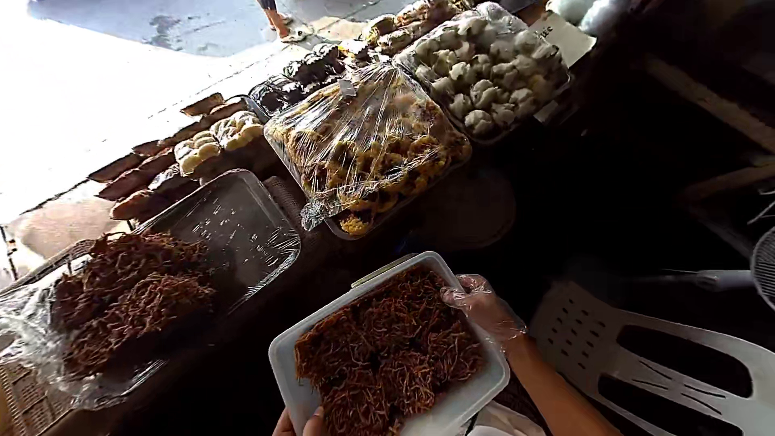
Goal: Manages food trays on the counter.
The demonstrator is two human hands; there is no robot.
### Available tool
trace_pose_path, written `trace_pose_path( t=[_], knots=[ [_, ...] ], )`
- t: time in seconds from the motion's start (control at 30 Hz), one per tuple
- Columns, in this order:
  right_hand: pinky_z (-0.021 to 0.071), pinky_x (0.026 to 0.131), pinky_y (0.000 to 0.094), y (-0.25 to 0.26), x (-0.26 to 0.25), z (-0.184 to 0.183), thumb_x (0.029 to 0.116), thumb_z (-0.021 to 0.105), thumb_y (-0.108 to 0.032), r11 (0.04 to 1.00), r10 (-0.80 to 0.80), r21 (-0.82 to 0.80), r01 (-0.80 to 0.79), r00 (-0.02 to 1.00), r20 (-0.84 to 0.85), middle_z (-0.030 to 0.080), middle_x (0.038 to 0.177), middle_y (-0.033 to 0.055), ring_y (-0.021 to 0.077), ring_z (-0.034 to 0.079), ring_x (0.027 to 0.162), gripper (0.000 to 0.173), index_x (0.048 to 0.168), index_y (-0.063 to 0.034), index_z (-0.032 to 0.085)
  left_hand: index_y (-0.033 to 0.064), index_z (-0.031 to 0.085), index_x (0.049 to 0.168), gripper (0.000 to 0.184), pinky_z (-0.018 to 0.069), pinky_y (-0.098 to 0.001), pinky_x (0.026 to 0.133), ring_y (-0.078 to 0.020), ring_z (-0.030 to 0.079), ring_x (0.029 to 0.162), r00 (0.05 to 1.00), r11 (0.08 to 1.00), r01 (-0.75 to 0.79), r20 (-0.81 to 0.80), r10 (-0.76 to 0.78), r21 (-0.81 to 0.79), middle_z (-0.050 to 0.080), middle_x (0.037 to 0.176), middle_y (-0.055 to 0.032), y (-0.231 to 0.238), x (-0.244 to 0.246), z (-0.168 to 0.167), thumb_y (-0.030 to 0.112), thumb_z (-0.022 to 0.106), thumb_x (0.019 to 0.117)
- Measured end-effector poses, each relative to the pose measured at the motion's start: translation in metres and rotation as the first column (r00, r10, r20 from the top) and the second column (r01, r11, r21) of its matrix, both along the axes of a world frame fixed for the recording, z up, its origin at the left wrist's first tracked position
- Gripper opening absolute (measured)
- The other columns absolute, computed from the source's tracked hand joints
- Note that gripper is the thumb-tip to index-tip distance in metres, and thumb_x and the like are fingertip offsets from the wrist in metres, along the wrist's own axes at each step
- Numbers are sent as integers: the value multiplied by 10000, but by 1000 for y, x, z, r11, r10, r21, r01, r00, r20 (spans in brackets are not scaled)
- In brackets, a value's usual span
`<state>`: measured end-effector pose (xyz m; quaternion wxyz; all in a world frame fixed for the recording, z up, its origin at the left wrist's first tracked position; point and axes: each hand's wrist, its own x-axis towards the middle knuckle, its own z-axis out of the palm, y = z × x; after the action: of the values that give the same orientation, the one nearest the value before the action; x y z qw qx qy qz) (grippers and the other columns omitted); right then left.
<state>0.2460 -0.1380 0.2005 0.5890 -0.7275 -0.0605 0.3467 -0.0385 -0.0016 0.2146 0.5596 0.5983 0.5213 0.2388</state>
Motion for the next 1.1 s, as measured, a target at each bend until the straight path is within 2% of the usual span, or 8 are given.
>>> trace_pose_path(
  t=[0.17, 0.3, 0.53, 0.6, 0.7, 0.83, 1.0, 1.1],
  knots=[
    [476, 540, 141, -59, 39, 16, 837, 642, -9, 956, -210, -175, 236, 966, 154, 609, 645, -106, -51, 554, 565, 113, 802, -116, 650, 2, 655, 1028, 268, 583, -155, 705, 67, 680, 761, 948, 953, 301, 119, -295, -37, 719, 835, 113, 2, 69, -27, -22, 572, 774],
    [505, 631, 149, -100, 100, 19, 926, 619, -45, 897, -161, -353, 266, 940, 299, 589, 748, -65, -44, 570, 654, 57, 972, -10, 621, -54, 679, 1006, 244, 555, -233, 705, -25, 657, 755, 887, 892, 451, 129, -443, -33, 695, 840, -40, -22, 157, -60, 43, 582, 804],
    [530, 791, 141, -159, 275, -61, 932, 597, -21, 927, -21, -345, 146, 940, 340, 607, 839, -65, -87, 601, 777, 177, 1057, 101, 571, -73, 628, 905, 143, 445, -308, 632, -122, 517, 661, 877, 872, 472, 164, -451, -126, 552, 724, -73, -57, 327, -123, 58, 593, 859],
    [536, 774, 150, -169, 314, -79, 955, 606, -92, 905, 12, -406, 130, 945, 327, 605, 858, -71, -83, 599, 773, 206, 1101, 50, 572, -94, 645, 960, 176, 464, -327, 669, -150, 534, 695, 877, 862, 479, 130, -462, -165, 577, 762, -105, -61, 366, -132, 54, 589, 884],
    [503, 818, 226, -164, 364, -102, 988, 606, -164, 845, 24, -514, 149, 949, 314, 608, 1030, 77, 10, 559, 847, 367, 1264, 74, 562, -82, 656, 1094, 222, 488, -383, 742, -208, 564, 771, 866, 826, 489, 45, -497, -280, 614, 860, -151, -61, 420, -142, 69, 577, 951],
    [520, 820, 241, -134, 417, -132, 1008, 594, -147, 883, -10, -454, 120, 971, 238, 606, 1052, 81, 38, 574, 866, 343, 1277, 62, 553, -78, 633, 1227, 290, 536, -472, 792, -295, 642, 855, 881, 859, 449, -38, -471, -246, 665, 966, -226, -47, 465, -154, 31, 610, 960],
    [533, 832, 342, -126, 459, -153, 953, 685, -180, 876, 11, -470, 111, 968, 250, 653, 1011, 109, 120, 609, 872, 290, 1139, 37, 640, -123, 596, 1249, 342, 548, -424, 862, -232, 658, 924, 884, 889, 451, -97, -457, -74, 670, 1053, -238, -40, 495, -178, 51, 606, 955],
    [509, 915, 416, -145, 474, -158, 1014, 629, -327, 893, 64, -443, 81, 951, 303, 668, 1104, 165, 203, 628, 985, 386, 1164, 29, 645, -74, 615, 1172, 290, 543, -287, 753, -65, 617, 802, 908, 912, 410, -86, -409, -7, 650, 944, -92, -42, 501, -192, 54, 561, 917]
  ],
)
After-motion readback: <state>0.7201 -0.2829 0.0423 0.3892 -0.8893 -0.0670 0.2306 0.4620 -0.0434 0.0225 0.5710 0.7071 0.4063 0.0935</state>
